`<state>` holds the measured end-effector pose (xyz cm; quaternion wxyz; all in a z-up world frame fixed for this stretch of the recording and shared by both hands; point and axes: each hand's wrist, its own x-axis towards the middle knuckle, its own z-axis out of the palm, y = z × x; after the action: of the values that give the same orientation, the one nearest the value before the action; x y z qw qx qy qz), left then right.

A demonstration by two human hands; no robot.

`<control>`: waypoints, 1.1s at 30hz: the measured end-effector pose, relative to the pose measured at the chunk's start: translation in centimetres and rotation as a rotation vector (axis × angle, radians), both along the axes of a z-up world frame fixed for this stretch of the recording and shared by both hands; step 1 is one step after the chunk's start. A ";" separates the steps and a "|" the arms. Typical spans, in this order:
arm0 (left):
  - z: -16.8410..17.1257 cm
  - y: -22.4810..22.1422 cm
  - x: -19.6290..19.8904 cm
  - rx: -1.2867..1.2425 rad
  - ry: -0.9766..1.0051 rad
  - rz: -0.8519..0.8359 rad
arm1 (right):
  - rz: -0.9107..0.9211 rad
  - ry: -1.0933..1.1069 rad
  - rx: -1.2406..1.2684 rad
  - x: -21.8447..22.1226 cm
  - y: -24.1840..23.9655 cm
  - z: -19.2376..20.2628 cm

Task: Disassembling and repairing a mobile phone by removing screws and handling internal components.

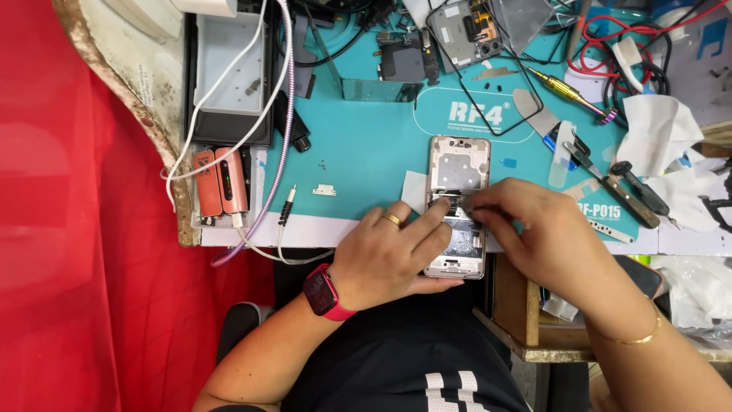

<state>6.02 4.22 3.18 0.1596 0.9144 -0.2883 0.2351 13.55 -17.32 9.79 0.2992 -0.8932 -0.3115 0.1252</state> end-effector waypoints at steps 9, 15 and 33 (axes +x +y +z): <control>0.0 -0.1 -0.1 -0.003 -0.019 0.006 | 0.152 -0.640 -0.186 -0.4 -1.7 -3.1; -0.2 -0.1 -0.2 0.002 -0.033 0.013 | 0.163 -0.622 0.067 -0.5 -0.1 -3.7; 0.3 0.1 -0.1 -0.090 0.048 0.010 | 0.224 -0.655 -0.243 -1.4 0.3 -2.3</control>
<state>5.91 4.29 3.52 0.2062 0.9131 -0.2691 0.2264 12.11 -16.99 7.47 0.0598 -0.8752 -0.4697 -0.0994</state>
